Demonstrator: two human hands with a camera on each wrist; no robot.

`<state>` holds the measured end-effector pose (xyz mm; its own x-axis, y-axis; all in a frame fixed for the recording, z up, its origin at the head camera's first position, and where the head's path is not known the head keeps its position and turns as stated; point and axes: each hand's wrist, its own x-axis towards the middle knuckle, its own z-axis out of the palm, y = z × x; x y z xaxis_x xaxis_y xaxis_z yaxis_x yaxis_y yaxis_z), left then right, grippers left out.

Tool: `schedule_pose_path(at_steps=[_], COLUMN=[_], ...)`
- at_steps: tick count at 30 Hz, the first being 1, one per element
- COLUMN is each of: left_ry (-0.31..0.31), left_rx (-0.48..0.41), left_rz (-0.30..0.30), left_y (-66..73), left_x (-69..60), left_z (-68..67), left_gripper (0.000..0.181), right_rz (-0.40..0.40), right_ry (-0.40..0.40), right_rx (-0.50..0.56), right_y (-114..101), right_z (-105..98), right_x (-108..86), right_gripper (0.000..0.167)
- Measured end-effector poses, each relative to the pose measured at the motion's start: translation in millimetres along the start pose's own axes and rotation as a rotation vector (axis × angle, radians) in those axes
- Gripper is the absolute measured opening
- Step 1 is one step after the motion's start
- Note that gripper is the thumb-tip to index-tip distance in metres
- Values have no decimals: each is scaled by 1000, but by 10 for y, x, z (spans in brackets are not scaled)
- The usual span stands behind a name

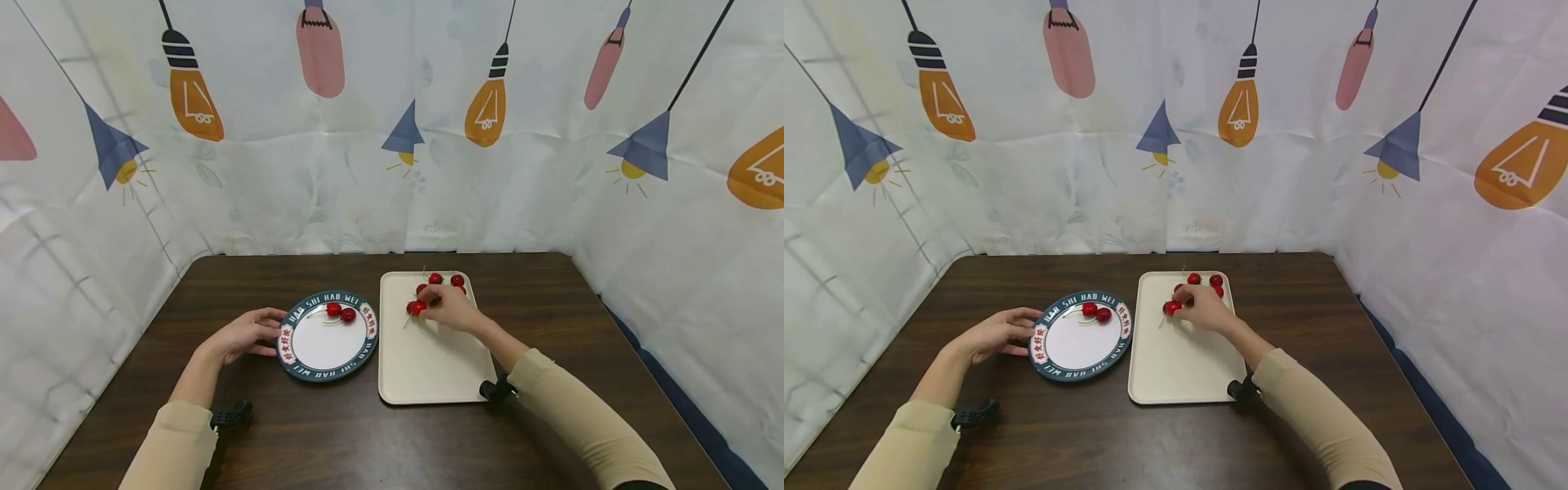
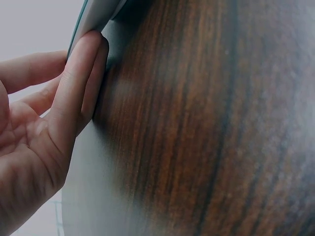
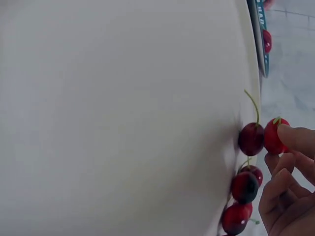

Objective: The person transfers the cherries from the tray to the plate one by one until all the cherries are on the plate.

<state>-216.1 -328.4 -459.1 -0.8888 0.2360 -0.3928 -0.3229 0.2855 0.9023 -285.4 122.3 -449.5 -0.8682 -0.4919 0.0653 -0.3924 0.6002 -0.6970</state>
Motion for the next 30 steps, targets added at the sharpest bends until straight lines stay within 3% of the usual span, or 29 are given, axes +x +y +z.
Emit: schedule_pose_path(at_steps=[17,30], left_ry=[5,11], left_rx=[-2,9], left_rz=[-16,-21], left_y=[19,13], left_x=[-11,0], left_z=[-9,2], left_gripper=[60,60], right_rz=[-11,-43], right_ry=[-2,-73], right_rx=[24,26], right_y=[-279,-476], right_z=[186,345], right_x=[170,325], right_gripper=[26,26])
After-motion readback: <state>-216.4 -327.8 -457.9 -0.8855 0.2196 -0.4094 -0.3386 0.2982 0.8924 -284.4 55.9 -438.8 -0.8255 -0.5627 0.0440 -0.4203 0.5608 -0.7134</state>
